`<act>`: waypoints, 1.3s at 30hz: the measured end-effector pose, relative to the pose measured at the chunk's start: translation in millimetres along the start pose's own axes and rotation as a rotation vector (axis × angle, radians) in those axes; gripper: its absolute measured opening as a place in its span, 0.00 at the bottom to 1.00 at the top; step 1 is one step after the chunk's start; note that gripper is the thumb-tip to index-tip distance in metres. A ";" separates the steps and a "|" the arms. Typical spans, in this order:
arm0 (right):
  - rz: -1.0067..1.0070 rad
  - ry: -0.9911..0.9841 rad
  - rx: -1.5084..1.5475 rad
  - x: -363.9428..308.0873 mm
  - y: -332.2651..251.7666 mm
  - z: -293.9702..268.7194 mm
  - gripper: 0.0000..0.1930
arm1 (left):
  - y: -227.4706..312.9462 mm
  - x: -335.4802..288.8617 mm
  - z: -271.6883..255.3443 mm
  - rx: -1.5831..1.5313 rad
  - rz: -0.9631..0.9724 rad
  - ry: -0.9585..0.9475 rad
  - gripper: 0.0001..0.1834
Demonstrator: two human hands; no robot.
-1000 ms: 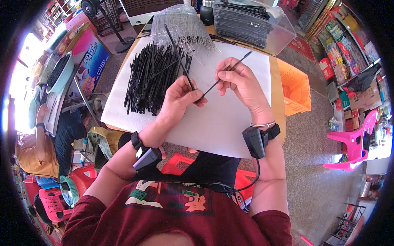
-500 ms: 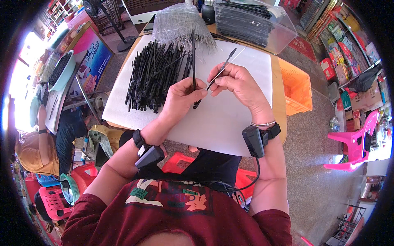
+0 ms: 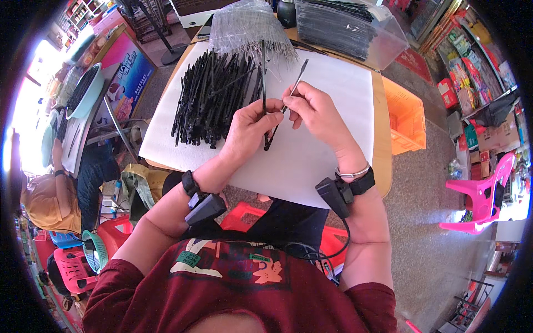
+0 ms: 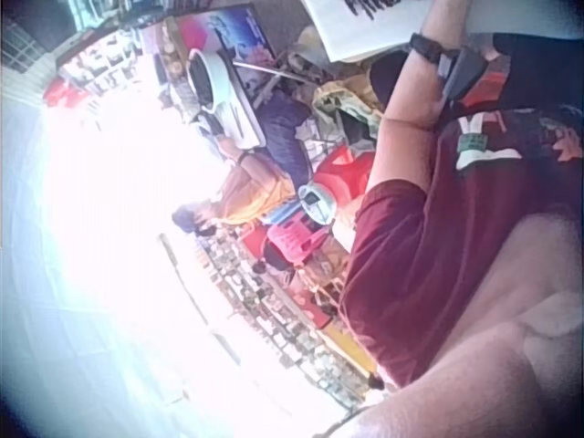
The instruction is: The recorder is sorting and assembling black plastic components (zip ties or rods) at a table.
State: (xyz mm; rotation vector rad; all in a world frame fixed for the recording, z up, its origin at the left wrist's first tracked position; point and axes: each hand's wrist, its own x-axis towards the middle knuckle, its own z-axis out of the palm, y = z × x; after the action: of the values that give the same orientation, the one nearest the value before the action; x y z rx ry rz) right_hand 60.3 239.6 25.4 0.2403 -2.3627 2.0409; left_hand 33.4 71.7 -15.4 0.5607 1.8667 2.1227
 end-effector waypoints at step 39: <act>-0.500 -0.018 -0.875 84.0 -13.2 77.8 0.12 | 17.2 -31.8 -27.3 0.409 0.335 -0.148 0.12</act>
State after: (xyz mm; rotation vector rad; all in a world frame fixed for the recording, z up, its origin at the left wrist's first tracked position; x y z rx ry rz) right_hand -13.9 152.0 35.7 0.7082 -2.5779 0.7113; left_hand 50.6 31.1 -4.8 1.1584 2.2587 1.8113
